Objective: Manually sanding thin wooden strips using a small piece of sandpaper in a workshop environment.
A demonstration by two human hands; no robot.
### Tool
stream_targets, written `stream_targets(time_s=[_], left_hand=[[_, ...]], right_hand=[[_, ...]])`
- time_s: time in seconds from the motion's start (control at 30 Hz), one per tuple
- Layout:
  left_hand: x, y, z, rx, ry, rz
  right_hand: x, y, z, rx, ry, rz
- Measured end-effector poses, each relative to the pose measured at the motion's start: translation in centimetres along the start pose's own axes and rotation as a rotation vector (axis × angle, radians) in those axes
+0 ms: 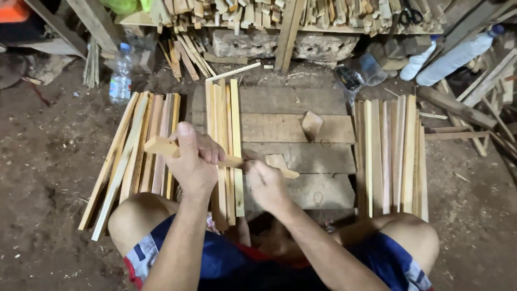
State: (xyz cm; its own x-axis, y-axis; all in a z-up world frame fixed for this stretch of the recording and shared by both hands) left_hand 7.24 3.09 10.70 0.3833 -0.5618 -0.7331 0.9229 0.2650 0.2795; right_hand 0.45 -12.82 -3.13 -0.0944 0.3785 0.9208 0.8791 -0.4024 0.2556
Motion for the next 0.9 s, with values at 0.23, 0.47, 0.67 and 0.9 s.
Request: stream_targets(time_s=[0.23,0.47,0.67,0.9], left_hand=[[1.2,1.3,1.6,0.021,-0.067,-0.05],[0.5,1.8,4.3,-0.149,0.166,-0.025],[1.8,2.0,4.1,-0.202,0.298,0.056],[2.4,2.4,4.1,-0.183,0.326,0.089]], right_hand=[[5.5,0.9,-2.4,-0.105,0.039,-0.153],[6.2,2.9,-2.0,-0.045,-0.104,0.197],[2.8,3.0,-1.6,-0.047,-0.064,0.079],[8.1,4.0,-0.8,-0.011,-0.122,0.163]])
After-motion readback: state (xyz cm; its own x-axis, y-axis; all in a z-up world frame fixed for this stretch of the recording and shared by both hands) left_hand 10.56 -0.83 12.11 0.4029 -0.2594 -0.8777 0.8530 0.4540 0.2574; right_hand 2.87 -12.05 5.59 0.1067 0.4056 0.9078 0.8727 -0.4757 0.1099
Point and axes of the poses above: each hand's wrist, its own y-axis towards the middle knuckle, its own z-axis out of the palm, x = y × z, the point moved 6 cm from there along y, towards the middle knuckle, and after that the axes turned 7 degrees about -x, right-handed, at the moved point
